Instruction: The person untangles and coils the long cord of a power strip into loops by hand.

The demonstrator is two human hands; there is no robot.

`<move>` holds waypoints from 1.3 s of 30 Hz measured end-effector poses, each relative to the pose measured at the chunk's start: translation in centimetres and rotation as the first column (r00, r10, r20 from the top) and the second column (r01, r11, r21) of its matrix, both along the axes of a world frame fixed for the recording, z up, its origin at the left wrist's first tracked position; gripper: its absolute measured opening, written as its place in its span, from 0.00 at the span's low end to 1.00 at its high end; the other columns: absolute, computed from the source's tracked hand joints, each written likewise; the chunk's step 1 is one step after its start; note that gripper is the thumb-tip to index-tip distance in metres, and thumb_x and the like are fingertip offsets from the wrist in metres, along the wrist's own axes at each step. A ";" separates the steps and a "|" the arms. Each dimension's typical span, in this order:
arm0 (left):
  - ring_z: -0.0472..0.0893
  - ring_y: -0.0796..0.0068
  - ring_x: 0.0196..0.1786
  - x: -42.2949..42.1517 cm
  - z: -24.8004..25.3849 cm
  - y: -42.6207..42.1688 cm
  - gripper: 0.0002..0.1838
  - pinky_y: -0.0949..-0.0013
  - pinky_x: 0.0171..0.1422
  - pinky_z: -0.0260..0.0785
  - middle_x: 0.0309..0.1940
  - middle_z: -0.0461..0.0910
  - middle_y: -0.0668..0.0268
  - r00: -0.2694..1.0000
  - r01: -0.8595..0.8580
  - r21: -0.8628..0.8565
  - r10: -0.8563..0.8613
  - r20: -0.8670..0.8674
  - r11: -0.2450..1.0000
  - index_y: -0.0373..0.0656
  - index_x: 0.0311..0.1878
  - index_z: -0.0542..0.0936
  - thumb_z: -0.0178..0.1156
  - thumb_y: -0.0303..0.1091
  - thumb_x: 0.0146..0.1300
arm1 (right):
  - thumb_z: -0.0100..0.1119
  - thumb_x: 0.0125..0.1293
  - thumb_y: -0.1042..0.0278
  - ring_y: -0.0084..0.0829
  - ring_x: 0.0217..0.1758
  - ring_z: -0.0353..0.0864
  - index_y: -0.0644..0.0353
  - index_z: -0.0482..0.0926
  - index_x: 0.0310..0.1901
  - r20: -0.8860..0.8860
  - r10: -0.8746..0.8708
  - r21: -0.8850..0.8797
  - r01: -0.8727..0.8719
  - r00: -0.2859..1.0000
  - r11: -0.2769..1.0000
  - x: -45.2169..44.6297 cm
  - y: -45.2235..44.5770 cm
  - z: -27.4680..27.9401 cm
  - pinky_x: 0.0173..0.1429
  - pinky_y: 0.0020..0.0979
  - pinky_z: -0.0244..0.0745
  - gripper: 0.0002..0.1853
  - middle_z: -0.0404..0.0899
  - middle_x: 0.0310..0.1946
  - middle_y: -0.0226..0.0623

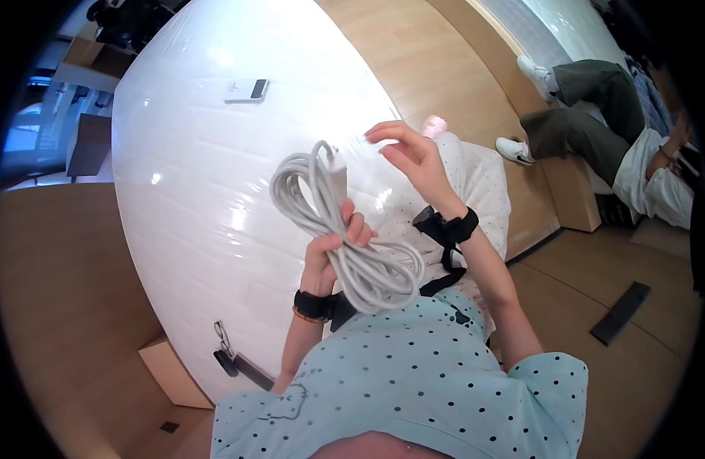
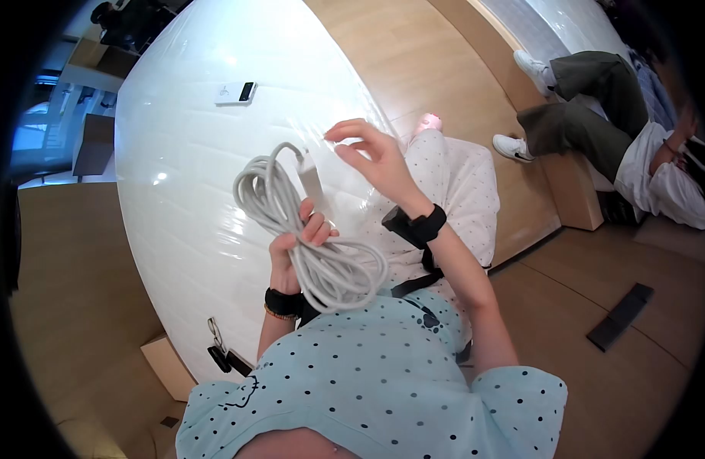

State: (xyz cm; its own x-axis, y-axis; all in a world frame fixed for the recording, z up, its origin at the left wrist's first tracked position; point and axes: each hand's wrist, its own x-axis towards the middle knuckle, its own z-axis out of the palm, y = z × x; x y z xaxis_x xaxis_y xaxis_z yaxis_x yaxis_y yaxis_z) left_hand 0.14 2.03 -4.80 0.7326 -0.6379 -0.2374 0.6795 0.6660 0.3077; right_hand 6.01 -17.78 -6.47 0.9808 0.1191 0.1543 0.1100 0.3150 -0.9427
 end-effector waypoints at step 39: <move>0.81 0.70 0.31 8.0 -10.3 1.7 0.10 0.69 0.35 0.75 0.30 0.80 0.60 0.993 -0.116 0.794 0.097 0.072 0.597 0.29 0.35 0.78 0.64 0.20 0.48 | 0.53 0.64 0.47 0.25 0.38 0.76 0.68 0.79 0.43 -0.449 0.077 -0.585 -0.358 0.890 0.728 0.7 3.9 -11.6 0.43 0.28 0.69 0.26 0.80 0.34 0.40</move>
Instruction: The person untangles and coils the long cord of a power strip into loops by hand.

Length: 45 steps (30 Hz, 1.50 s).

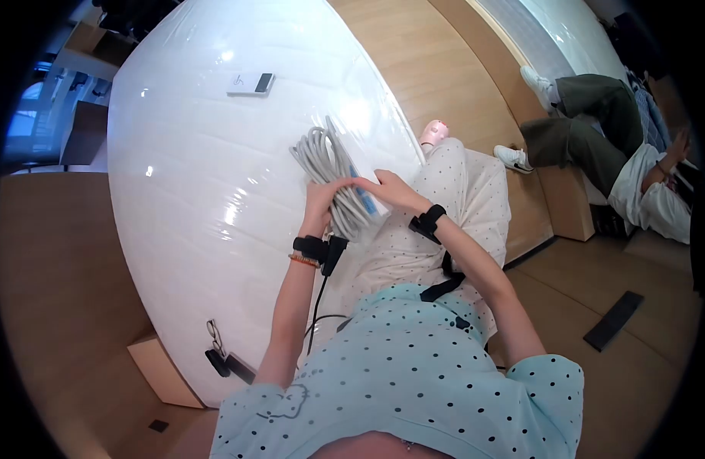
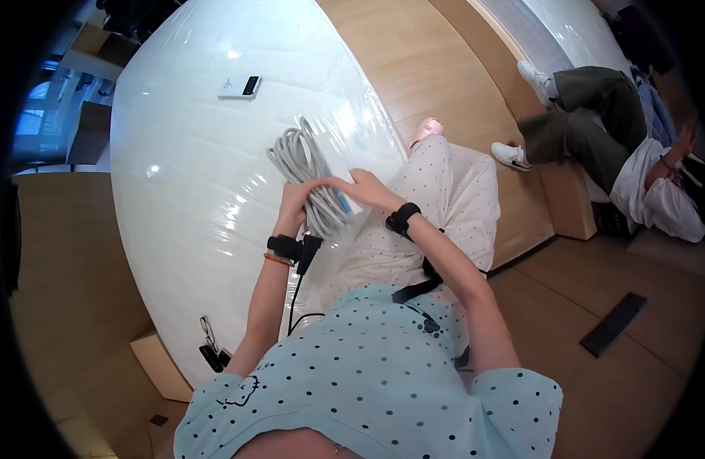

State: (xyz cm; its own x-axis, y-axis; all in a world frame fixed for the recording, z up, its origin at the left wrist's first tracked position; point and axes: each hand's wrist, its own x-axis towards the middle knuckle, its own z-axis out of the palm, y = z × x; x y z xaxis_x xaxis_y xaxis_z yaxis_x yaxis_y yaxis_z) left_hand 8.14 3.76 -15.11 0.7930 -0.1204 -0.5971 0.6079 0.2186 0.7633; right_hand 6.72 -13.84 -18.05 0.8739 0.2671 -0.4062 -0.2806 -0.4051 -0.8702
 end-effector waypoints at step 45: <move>0.81 0.71 0.39 -7.1 -3.3 9.5 0.16 0.73 0.44 0.72 0.35 0.81 0.59 0.972 0.003 0.561 -0.135 0.194 0.828 0.32 0.46 0.77 0.51 0.36 0.65 | 0.43 0.68 0.69 0.31 0.43 0.78 0.70 0.69 0.51 -0.378 -0.420 0.728 0.545 0.825 0.416 -1.2 -6.0 -4.0 0.49 0.28 0.72 0.15 0.77 0.40 0.45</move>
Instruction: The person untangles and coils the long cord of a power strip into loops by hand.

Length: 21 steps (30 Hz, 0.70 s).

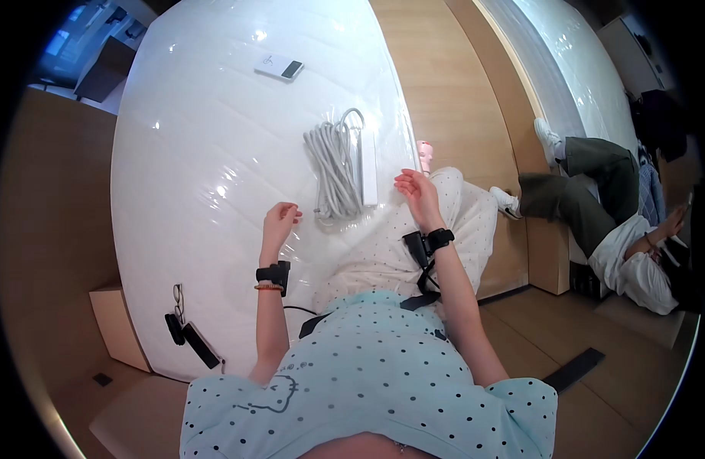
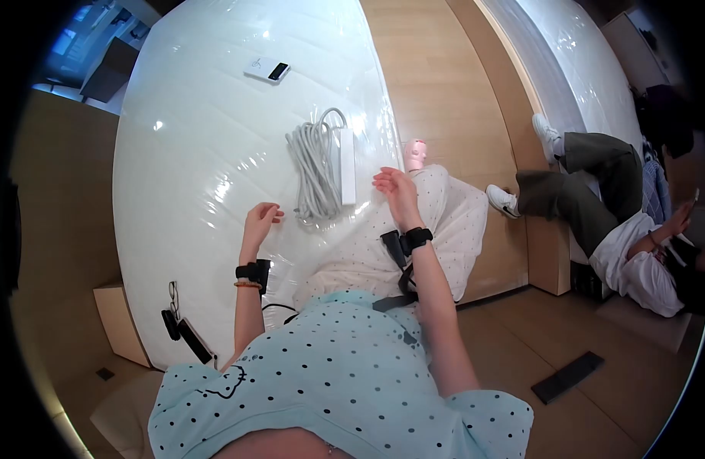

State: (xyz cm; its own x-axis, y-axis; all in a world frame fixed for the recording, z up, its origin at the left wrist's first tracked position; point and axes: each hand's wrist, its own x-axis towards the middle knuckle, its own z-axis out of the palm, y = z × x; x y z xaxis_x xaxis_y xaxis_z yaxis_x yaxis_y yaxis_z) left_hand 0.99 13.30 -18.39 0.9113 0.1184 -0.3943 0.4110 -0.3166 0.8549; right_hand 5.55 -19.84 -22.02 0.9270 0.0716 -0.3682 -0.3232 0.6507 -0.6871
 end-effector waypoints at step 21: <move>0.77 0.76 0.31 5.4 -2.3 -5.8 0.15 0.73 0.37 0.70 0.34 0.77 0.60 0.991 -0.012 0.110 -0.003 0.131 0.994 0.32 0.35 0.78 0.64 0.33 0.48 | 0.44 0.68 0.72 0.28 0.39 0.79 0.69 0.74 0.46 0.010 0.157 -0.149 -0.154 0.988 0.977 0.5 0.9 -0.2 0.45 0.25 0.74 0.12 0.79 0.37 0.42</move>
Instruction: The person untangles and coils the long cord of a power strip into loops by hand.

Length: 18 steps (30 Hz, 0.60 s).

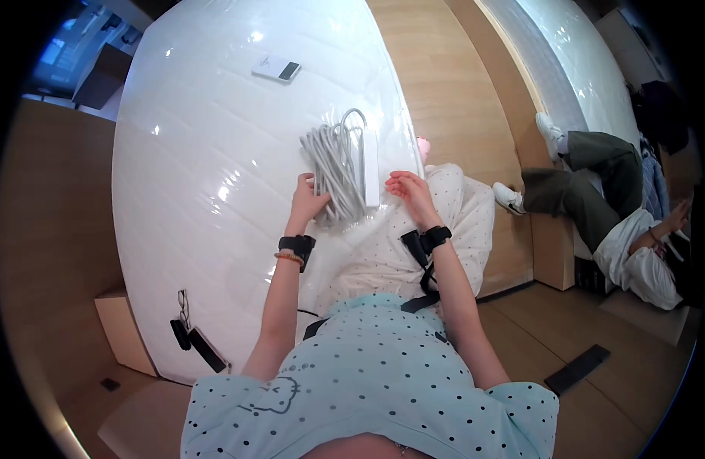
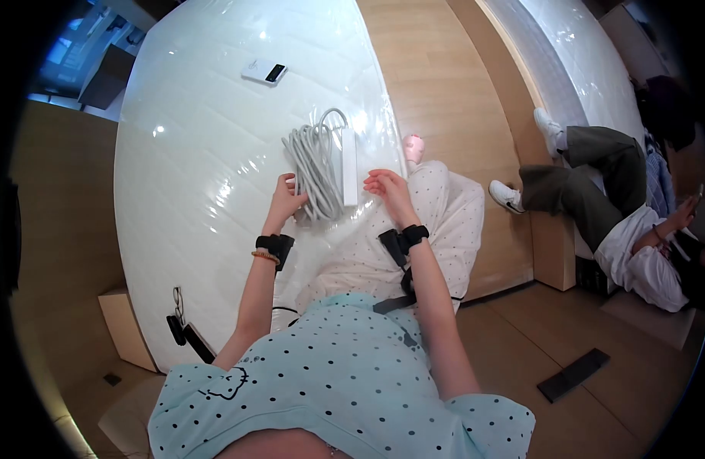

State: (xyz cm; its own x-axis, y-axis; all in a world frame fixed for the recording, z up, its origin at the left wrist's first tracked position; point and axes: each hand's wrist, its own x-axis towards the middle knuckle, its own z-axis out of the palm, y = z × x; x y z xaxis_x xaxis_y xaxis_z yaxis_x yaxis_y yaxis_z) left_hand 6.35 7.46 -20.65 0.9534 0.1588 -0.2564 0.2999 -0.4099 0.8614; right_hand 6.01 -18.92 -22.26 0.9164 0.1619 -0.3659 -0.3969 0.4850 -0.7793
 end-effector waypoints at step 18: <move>0.78 0.74 0.39 -1.9 17.7 7.6 0.15 0.73 0.42 0.72 0.36 0.78 0.64 0.909 0.028 -0.585 0.223 0.352 0.811 0.36 0.44 0.73 0.61 0.30 0.54 | 0.59 0.61 0.52 0.26 0.38 0.77 0.69 0.62 0.61 -0.019 0.431 -0.668 -0.333 0.902 0.666 1.3 7.8 3.2 0.41 0.24 0.71 0.34 0.77 0.40 0.38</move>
State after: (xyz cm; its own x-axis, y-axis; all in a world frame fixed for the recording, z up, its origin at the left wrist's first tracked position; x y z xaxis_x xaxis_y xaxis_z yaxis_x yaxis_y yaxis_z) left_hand 4.46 15.04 -2.96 0.9777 0.2025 0.0557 -0.0972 0.2011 0.9747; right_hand 7.28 -11.16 -19.03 0.8735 0.2801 -0.3983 -0.3050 -0.3227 -0.8960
